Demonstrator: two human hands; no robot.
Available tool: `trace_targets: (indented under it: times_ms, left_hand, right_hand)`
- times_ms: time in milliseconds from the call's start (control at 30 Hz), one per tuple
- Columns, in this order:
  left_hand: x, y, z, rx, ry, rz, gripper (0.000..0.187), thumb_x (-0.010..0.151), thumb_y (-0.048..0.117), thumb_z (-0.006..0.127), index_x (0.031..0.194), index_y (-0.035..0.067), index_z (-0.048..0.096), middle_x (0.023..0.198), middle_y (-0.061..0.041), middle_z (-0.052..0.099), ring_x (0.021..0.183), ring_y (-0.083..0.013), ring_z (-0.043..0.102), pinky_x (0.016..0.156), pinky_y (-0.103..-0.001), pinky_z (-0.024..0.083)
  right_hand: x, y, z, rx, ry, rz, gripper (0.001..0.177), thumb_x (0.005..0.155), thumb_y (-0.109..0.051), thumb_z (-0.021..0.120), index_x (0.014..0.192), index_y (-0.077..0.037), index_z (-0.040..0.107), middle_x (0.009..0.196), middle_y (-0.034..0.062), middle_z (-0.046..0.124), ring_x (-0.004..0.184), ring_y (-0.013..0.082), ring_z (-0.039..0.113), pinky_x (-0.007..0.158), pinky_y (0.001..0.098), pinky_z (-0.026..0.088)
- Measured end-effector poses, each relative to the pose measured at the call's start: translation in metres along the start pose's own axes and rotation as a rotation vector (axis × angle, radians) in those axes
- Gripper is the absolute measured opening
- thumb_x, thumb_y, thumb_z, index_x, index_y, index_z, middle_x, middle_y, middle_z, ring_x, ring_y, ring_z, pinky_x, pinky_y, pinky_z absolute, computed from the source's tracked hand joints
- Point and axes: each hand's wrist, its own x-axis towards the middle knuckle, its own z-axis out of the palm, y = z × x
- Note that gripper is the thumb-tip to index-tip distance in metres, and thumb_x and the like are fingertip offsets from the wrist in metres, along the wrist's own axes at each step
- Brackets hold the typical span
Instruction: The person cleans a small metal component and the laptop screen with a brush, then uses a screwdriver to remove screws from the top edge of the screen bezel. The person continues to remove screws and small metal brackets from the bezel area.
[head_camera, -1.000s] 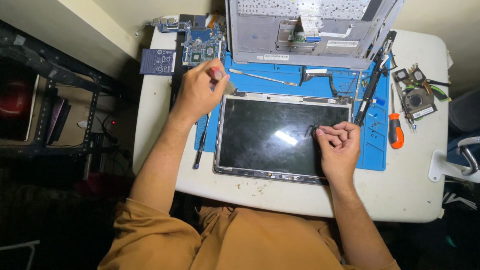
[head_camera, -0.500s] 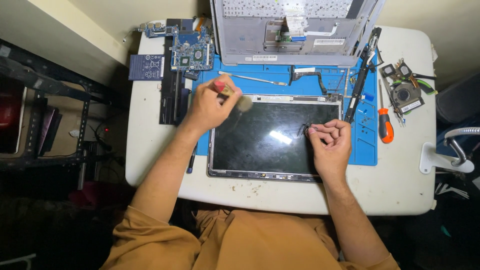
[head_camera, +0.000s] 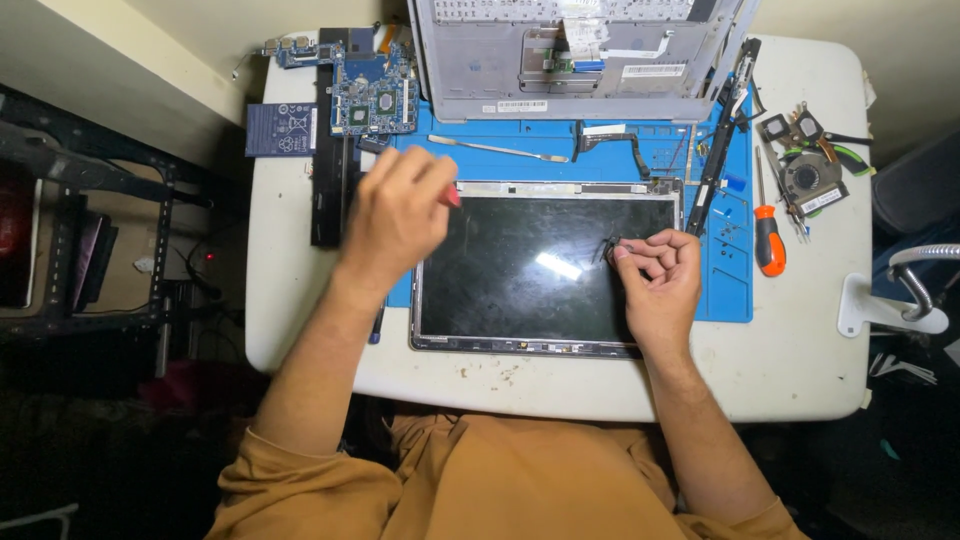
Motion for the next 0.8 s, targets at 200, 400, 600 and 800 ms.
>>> trace_targets:
  times_ms: [200, 400, 600, 800]
  left_hand:
    - [-0.014, 0.122, -0.046, -1.137, -0.304, -0.339, 0.006, 0.092, 0.013, 0.069, 0.087, 0.011, 0.065, 0.071, -0.007, 0.069, 0.068, -0.0284, 0.07, 0.067, -0.034, 0.058]
    - [-0.032, 0.03, 0.003, -0.159, 0.015, -0.087, 0.01, 0.089, 0.005, 0.069, 0.09, 0.015, 0.066, 0.08, -0.002, 0.059, 0.072, -0.0235, 0.062, 0.07, -0.033, 0.055]
    - [-0.015, 0.142, -0.048, -1.204, -0.35, -0.304, 0.007, 0.092, 0.01, 0.065, 0.086, 0.012, 0.062, 0.069, -0.005, 0.063, 0.064, -0.0248, 0.064, 0.063, -0.032, 0.054]
    - [-0.037, 0.058, 0.038, -0.141, -0.034, -0.062, 0.019, 0.073, 0.005, 0.067, 0.087, 0.018, 0.063, 0.083, -0.001, 0.057, 0.075, -0.0254, 0.059, 0.072, -0.036, 0.051]
  right_hand:
    - [0.001, -0.007, 0.003, 0.07, 0.018, 0.084, 0.035, 0.096, 0.002, 0.071, 0.115, -0.007, 0.043, 0.101, 0.0122, 0.069, 0.087, 0.0127, 0.073, 0.087, 0.0305, 0.067]
    - [0.002, -0.023, -0.003, 0.199, 0.03, 0.194, 0.032, 0.096, -0.001, 0.071, 0.114, -0.01, 0.045, 0.102, 0.0061, 0.068, 0.089, 0.01, 0.073, 0.09, 0.0303, 0.068]
    - [0.013, -0.024, -0.023, 0.197, 0.089, 0.205, 0.033, 0.096, -0.005, 0.073, 0.114, -0.013, 0.047, 0.102, 0.0056, 0.067, 0.089, 0.0125, 0.074, 0.091, 0.0344, 0.069]
    - [0.017, -0.027, -0.041, 0.16, 0.114, 0.129, 0.03, 0.098, -0.005, 0.073, 0.112, -0.013, 0.048, 0.105, 0.0061, 0.066, 0.091, 0.012, 0.074, 0.092, 0.0341, 0.069]
